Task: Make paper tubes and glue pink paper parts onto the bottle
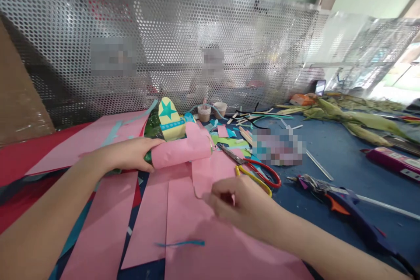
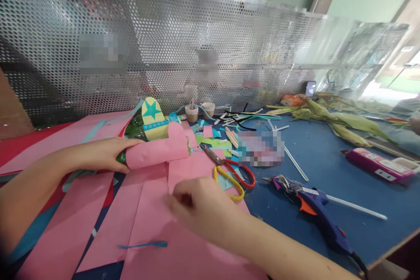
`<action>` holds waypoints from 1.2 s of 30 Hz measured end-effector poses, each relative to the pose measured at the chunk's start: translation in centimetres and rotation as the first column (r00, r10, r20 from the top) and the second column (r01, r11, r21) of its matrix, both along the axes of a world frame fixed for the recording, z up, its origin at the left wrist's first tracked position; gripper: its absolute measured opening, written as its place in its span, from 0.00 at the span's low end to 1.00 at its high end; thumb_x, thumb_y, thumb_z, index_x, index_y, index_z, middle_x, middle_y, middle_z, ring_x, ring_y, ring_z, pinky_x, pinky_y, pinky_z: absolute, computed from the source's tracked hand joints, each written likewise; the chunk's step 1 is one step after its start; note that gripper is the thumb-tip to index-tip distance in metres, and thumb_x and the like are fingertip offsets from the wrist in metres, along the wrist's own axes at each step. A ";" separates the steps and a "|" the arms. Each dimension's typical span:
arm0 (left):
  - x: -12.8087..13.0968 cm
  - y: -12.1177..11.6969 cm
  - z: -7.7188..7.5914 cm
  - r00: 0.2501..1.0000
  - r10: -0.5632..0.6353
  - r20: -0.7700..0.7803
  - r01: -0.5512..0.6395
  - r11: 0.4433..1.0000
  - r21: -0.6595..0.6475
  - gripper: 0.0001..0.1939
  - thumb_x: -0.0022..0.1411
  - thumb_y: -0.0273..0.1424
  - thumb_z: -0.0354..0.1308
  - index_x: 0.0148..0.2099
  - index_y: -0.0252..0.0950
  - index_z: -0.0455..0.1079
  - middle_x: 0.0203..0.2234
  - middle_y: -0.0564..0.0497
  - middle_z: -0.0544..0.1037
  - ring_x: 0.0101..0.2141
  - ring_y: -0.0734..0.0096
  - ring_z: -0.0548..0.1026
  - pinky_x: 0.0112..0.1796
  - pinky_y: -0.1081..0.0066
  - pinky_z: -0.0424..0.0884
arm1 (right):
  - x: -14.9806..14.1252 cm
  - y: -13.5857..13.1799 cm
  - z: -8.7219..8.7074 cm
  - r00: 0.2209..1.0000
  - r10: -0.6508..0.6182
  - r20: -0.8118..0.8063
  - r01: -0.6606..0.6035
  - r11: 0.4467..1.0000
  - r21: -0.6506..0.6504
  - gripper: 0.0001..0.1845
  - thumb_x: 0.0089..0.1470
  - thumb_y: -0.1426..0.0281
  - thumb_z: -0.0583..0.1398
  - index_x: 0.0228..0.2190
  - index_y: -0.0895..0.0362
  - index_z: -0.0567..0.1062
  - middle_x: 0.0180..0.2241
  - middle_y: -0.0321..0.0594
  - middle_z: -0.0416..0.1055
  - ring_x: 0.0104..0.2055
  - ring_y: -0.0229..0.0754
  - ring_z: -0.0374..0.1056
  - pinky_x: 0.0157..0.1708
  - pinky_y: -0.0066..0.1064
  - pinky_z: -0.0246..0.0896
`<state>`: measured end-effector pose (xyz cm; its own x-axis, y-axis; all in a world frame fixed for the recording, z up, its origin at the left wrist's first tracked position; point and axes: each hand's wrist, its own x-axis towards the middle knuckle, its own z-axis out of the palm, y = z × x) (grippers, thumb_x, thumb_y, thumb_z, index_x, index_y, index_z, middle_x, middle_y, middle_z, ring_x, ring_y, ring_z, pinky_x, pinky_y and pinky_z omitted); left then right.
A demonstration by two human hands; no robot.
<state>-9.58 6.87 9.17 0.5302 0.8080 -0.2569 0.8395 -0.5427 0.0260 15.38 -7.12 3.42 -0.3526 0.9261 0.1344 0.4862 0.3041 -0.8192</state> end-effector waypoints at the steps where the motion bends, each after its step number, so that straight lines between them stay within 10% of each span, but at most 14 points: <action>1: 0.0 -0.2 0.3 1.000 -0.007 0.029 0.008 1.000 -0.021 0.33 0.47 0.34 0.59 0.58 0.40 0.66 0.52 0.48 0.76 0.51 0.56 0.73 0.48 0.67 0.70 | -0.2 1.0 -0.5 0.996 -0.084 -0.036 0.085 0.996 0.024 0.19 0.54 0.66 0.56 0.15 0.53 0.59 0.15 0.30 0.54 0.18 0.33 0.47 0.19 0.31 0.40; 7: 0.3 -1.7 2.1 0.989 0.051 0.137 -0.041 0.996 -0.074 0.40 0.50 0.38 0.59 0.65 0.38 0.57 0.60 0.48 0.68 0.56 0.57 0.69 0.53 0.67 0.66 | 0.9 4.7 -3.6 0.805 -0.364 -0.469 0.403 0.915 -0.019 0.16 0.43 0.60 0.66 0.27 0.51 0.65 0.28 0.34 0.63 0.29 0.41 0.60 0.30 0.34 0.59; 14: 0.2 -2.3 2.6 0.984 0.043 0.172 -0.030 0.996 -0.079 0.42 0.50 0.38 0.60 0.67 0.40 0.55 0.59 0.47 0.69 0.55 0.56 0.70 0.51 0.67 0.67 | 0.7 5.3 -3.4 0.749 -0.243 -0.616 0.232 0.968 -0.099 0.29 0.46 0.53 0.66 0.46 0.52 0.69 0.48 0.45 0.71 0.52 0.48 0.67 0.50 0.40 0.63; 36: 0.7 -2.5 2.0 0.985 -0.014 0.174 0.024 0.998 -0.059 0.42 0.48 0.36 0.61 0.66 0.42 0.56 0.59 0.49 0.69 0.55 0.56 0.69 0.52 0.69 0.66 | 0.6 5.0 -3.3 0.614 -0.213 -0.760 0.159 0.977 -0.145 0.23 0.45 0.58 0.68 0.42 0.53 0.72 0.46 0.43 0.75 0.52 0.51 0.68 0.53 0.42 0.61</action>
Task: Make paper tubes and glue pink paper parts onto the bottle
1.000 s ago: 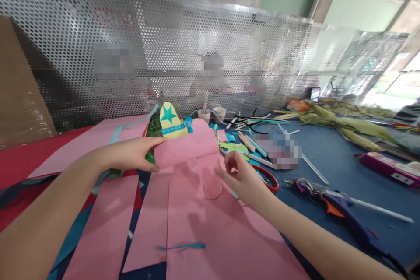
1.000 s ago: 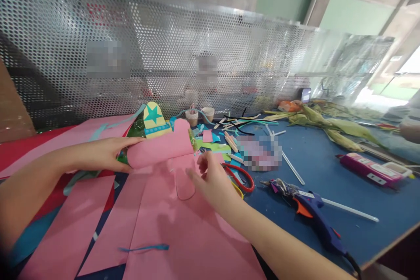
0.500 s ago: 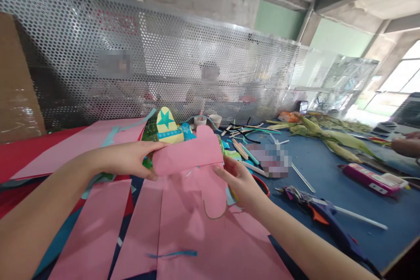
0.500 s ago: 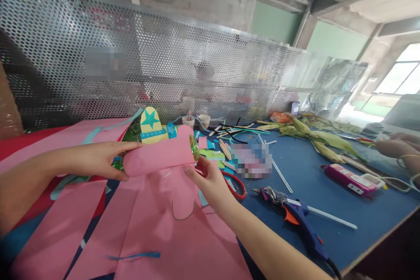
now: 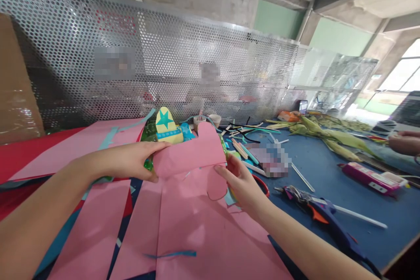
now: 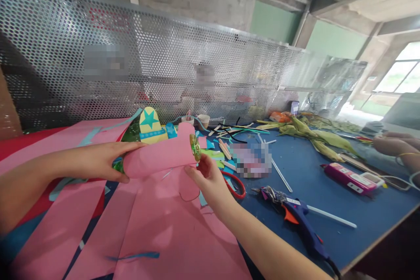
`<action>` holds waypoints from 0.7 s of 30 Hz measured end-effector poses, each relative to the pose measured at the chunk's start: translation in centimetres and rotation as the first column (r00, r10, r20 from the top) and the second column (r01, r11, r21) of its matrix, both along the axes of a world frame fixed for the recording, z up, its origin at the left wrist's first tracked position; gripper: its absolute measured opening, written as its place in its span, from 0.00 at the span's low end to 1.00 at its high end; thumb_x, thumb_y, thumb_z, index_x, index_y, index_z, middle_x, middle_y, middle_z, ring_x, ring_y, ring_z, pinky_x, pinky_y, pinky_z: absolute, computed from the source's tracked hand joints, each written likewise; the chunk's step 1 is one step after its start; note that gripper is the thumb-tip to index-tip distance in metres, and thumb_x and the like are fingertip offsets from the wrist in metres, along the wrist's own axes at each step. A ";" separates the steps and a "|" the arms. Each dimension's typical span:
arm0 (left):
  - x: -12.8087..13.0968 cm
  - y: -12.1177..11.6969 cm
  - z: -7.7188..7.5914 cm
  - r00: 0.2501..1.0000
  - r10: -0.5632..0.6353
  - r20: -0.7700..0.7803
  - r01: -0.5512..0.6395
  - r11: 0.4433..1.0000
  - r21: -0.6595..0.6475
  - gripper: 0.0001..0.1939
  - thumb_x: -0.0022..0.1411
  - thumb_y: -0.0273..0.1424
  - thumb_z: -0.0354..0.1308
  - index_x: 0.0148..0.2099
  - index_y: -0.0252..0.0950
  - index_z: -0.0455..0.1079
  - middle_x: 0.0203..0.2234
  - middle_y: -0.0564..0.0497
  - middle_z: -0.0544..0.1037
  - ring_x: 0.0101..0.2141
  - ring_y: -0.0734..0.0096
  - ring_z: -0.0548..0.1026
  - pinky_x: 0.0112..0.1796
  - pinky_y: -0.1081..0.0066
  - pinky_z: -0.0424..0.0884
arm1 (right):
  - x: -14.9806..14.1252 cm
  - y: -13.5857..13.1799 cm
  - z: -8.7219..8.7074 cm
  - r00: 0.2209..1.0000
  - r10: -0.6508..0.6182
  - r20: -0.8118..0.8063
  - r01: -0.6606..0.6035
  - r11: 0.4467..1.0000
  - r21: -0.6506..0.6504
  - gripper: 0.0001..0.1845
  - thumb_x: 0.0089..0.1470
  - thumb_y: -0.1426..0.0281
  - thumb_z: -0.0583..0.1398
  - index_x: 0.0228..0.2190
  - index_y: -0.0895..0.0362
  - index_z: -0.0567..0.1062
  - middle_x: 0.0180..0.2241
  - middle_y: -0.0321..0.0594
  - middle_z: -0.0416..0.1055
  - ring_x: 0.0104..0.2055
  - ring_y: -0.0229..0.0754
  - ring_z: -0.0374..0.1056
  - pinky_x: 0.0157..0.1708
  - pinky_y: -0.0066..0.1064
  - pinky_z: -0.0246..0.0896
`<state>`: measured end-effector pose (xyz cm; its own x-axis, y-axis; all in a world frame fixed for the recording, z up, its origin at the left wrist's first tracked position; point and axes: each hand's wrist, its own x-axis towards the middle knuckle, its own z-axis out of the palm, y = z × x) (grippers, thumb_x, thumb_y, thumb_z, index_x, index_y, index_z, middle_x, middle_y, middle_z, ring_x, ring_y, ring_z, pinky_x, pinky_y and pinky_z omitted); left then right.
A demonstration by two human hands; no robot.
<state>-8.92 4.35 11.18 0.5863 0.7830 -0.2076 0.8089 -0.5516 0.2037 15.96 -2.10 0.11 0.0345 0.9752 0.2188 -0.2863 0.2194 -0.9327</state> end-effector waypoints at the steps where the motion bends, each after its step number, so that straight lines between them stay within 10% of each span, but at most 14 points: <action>1: 0.1 0.0 0.0 1.000 -0.001 0.000 0.001 1.000 0.000 0.42 0.48 0.36 0.61 0.66 0.42 0.57 0.58 0.49 0.69 0.55 0.56 0.69 0.51 0.69 0.66 | 0.0 0.0 0.0 1.000 -0.004 -0.002 0.004 1.000 0.002 0.23 0.45 0.58 0.68 0.41 0.53 0.73 0.46 0.43 0.75 0.52 0.51 0.68 0.53 0.42 0.60; 21: -0.7 0.5 -0.8 0.999 0.008 0.036 -0.009 0.999 0.033 0.50 0.45 0.35 0.65 0.69 0.41 0.49 0.65 0.46 0.59 0.63 0.50 0.58 0.59 0.61 0.58 | -0.4 -0.4 0.2 0.996 0.080 0.027 -0.082 0.994 0.076 0.23 0.49 0.57 0.67 0.45 0.51 0.71 0.51 0.40 0.73 0.56 0.46 0.66 0.55 0.36 0.60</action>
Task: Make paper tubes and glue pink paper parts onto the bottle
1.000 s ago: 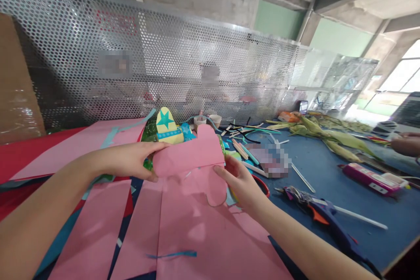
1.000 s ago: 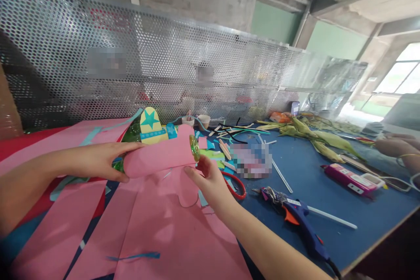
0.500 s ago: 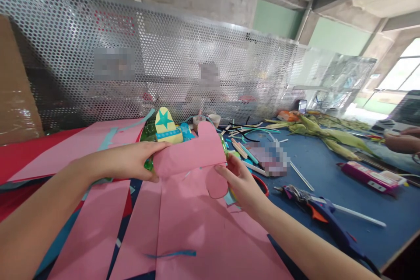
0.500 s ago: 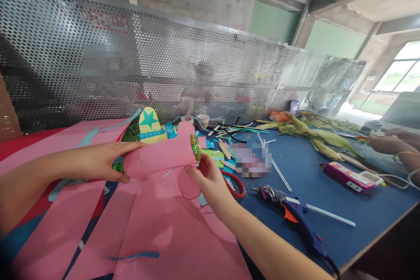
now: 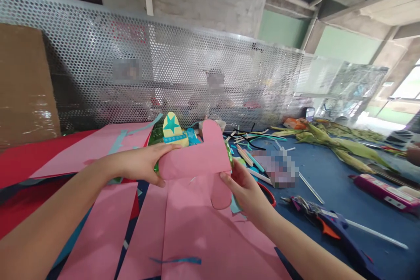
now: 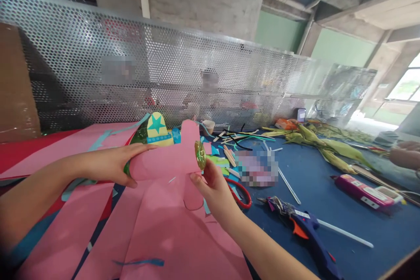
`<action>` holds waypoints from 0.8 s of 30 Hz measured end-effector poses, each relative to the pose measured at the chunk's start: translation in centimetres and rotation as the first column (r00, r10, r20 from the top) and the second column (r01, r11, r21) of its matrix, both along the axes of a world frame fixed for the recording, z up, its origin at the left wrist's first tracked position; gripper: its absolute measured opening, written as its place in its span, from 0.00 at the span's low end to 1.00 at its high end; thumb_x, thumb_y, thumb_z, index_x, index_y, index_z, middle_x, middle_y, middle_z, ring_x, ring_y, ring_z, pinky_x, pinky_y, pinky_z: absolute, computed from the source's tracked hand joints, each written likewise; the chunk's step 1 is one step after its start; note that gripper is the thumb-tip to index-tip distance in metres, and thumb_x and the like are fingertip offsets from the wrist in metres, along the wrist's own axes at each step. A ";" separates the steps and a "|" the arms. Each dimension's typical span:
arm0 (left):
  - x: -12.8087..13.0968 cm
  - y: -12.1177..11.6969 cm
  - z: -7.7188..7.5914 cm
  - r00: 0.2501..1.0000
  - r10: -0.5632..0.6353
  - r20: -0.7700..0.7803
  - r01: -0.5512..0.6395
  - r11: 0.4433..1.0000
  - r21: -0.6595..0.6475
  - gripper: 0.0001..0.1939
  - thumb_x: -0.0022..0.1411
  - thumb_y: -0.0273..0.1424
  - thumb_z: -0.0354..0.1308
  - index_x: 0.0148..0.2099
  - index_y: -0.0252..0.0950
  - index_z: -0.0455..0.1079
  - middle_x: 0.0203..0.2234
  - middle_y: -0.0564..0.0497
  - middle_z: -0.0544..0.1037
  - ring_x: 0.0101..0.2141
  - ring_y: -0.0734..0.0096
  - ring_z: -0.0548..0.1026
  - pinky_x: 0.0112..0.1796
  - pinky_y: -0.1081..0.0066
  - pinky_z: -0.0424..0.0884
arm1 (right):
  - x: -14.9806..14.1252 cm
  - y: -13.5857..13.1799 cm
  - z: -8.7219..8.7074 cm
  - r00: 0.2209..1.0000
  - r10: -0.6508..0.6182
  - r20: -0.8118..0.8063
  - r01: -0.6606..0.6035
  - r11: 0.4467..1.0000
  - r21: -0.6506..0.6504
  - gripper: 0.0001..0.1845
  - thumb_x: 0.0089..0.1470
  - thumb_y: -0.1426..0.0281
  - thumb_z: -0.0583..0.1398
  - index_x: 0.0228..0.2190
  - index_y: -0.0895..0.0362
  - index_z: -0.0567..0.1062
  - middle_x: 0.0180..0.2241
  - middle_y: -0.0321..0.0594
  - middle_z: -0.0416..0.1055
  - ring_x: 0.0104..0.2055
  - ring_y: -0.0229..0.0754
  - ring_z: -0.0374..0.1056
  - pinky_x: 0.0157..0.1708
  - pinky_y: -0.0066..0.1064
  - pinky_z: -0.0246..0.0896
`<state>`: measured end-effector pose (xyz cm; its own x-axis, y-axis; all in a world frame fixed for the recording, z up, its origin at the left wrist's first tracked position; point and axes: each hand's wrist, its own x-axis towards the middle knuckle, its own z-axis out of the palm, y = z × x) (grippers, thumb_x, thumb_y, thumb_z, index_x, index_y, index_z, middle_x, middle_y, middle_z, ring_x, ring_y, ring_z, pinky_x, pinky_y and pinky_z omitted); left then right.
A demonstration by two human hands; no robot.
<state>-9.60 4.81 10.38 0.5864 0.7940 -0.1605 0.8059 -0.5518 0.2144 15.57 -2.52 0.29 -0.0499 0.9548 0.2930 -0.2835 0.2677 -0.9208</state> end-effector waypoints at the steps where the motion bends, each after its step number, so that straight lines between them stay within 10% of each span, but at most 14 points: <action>1: -0.2 0.2 -0.1 1.000 -0.010 0.021 0.011 1.000 -0.008 0.49 0.45 0.36 0.65 0.68 0.41 0.52 0.65 0.45 0.60 0.63 0.49 0.59 0.60 0.60 0.58 | 0.0 -0.2 0.0 1.000 0.012 -0.009 -0.012 1.000 -0.015 0.24 0.50 0.57 0.66 0.47 0.51 0.70 0.54 0.40 0.71 0.58 0.46 0.63 0.56 0.37 0.59; 8: 0.1 0.7 -0.7 0.917 0.094 0.387 -0.069 0.995 -0.078 0.46 0.44 0.42 0.70 0.63 0.41 0.57 0.54 0.43 0.71 0.54 0.45 0.69 0.50 0.55 0.68 | 0.5 0.5 -1.3 0.961 -0.258 -0.095 0.216 0.923 -0.317 0.31 0.45 0.48 0.65 0.48 0.47 0.71 0.55 0.41 0.69 0.61 0.51 0.61 0.57 0.43 0.61; 18: 3.5 -0.4 -2.7 0.398 0.535 0.745 0.079 0.789 -0.609 0.36 0.41 0.33 0.74 0.52 0.42 0.63 0.39 0.52 0.74 0.38 0.69 0.72 0.38 0.70 0.66 | -0.5 -1.1 -0.7 0.990 -0.101 0.103 0.132 0.921 -0.367 0.36 0.37 0.44 0.67 0.44 0.52 0.73 0.46 0.43 0.72 0.54 0.50 0.66 0.52 0.40 0.64; 24: 3.0 0.8 -3.0 0.438 0.638 0.633 0.163 0.636 -0.755 0.27 0.52 0.53 0.62 0.34 0.30 0.72 0.30 0.44 0.76 0.31 0.68 0.72 0.30 0.71 0.66 | -0.7 -1.2 -0.9 0.971 -0.039 0.236 0.120 0.933 -0.338 0.38 0.38 0.43 0.65 0.45 0.53 0.71 0.41 0.41 0.71 0.48 0.48 0.68 0.48 0.39 0.66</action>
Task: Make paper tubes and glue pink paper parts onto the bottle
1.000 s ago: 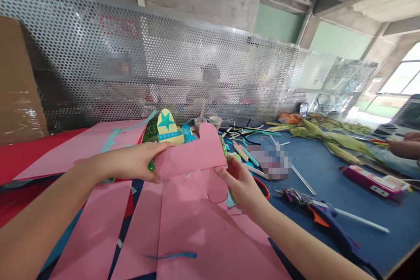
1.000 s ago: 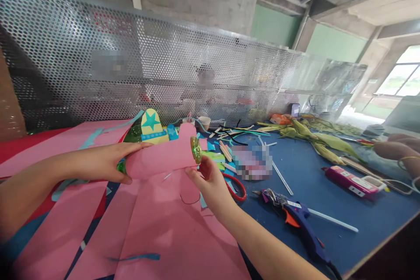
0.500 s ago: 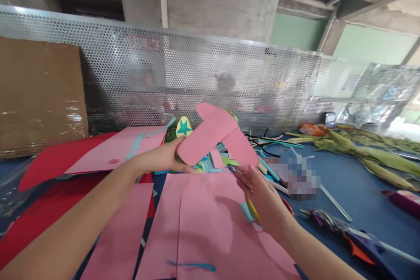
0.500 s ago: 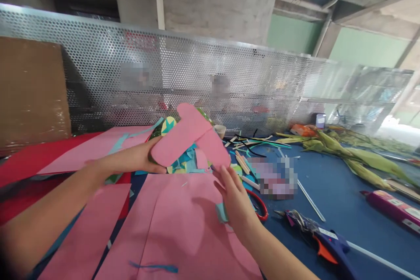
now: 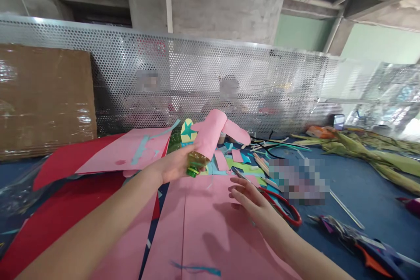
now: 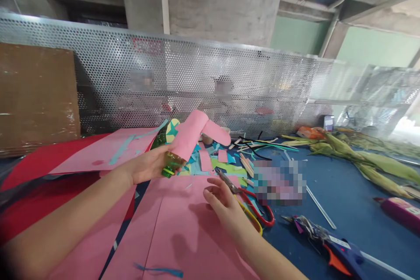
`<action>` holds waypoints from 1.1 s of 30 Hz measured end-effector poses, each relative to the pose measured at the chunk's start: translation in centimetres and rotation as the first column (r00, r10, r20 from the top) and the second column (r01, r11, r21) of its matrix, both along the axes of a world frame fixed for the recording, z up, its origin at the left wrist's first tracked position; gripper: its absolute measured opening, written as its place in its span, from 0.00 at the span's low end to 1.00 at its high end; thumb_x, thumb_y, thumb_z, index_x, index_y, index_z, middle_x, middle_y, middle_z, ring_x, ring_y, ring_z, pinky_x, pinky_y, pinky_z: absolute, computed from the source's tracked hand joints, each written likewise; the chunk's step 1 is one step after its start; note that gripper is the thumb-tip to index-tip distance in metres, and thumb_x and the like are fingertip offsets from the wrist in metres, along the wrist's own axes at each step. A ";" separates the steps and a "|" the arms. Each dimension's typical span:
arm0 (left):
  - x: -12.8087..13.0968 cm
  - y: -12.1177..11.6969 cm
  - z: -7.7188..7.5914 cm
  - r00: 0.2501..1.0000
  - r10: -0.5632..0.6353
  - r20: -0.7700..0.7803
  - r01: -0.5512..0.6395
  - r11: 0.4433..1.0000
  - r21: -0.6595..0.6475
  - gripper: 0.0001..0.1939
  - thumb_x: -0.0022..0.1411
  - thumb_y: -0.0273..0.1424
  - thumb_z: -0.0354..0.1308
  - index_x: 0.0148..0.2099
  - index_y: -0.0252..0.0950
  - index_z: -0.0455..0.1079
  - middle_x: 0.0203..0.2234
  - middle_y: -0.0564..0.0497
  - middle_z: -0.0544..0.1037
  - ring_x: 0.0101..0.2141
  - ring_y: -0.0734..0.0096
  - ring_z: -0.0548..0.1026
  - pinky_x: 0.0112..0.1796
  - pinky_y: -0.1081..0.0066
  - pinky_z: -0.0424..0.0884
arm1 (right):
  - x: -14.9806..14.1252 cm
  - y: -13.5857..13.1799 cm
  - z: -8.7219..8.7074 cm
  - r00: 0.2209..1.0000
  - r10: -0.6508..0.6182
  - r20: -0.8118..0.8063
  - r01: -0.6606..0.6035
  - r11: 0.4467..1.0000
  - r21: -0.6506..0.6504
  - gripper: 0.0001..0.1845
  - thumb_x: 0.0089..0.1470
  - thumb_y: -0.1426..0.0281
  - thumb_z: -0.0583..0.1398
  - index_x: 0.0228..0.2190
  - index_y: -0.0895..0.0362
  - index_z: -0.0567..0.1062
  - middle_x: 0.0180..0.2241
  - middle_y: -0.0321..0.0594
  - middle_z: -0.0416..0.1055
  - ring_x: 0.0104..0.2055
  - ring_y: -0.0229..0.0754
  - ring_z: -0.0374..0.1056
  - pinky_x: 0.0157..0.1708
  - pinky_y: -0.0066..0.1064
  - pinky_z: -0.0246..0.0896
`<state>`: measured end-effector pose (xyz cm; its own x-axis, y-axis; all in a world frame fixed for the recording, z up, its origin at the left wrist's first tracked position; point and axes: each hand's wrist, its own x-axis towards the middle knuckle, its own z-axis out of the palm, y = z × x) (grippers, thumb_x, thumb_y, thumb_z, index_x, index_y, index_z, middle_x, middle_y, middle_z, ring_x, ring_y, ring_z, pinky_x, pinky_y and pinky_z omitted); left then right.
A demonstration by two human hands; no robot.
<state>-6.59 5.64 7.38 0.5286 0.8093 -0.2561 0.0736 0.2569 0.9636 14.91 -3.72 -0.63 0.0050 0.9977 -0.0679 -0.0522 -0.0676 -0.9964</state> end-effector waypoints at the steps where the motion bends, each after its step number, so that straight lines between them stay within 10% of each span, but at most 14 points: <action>1: -0.2 0.2 -0.1 1.000 -0.013 -0.004 0.013 1.000 -0.011 0.26 0.52 0.52 0.62 0.34 0.30 0.72 0.31 0.43 0.76 0.31 0.68 0.73 0.30 0.71 0.67 | 0.0 0.1 -0.2 1.000 0.011 0.029 -0.012 1.000 0.023 0.36 0.40 0.44 0.65 0.45 0.53 0.71 0.40 0.41 0.70 0.46 0.47 0.68 0.46 0.39 0.66; 12: -2.2 0.9 -1.0 0.976 -0.049 -0.214 0.080 0.988 0.135 0.29 0.45 0.40 0.72 0.48 0.40 0.66 0.37 0.48 0.77 0.37 0.63 0.76 0.35 0.67 0.69 | 0.0 -0.4 -0.3 0.924 0.118 0.363 -0.198 0.961 0.192 0.16 0.52 0.60 0.59 0.42 0.54 0.72 0.38 0.41 0.71 0.41 0.42 0.70 0.36 0.31 0.68; 21: -3.9 1.4 -0.1 0.802 0.060 -0.594 0.140 0.948 0.285 0.29 0.51 0.47 0.64 0.52 0.40 0.69 0.49 0.43 0.77 0.48 0.56 0.74 0.39 0.69 0.70 | -0.5 -1.5 0.4 0.754 0.207 0.624 -0.382 0.910 0.160 0.08 0.51 0.73 0.56 0.29 0.57 0.77 0.31 0.40 0.75 0.31 0.40 0.70 0.31 0.28 0.63; 33: -0.6 -0.1 1.7 0.768 0.483 -0.421 0.131 0.526 0.841 0.07 0.55 0.30 0.58 0.37 0.36 0.74 0.39 0.50 0.79 0.42 0.63 0.75 0.47 0.64 0.70 | -0.9 -3.2 1.6 0.651 0.329 0.684 -0.522 0.848 0.090 0.08 0.57 0.71 0.57 0.31 0.54 0.77 0.33 0.38 0.74 0.32 0.38 0.70 0.32 0.27 0.63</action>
<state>-7.14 5.56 9.08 0.3511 0.8599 0.3705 0.6944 -0.5046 0.5131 14.04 -6.93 0.95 -0.4805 0.8759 0.0438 0.5496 0.3397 -0.7632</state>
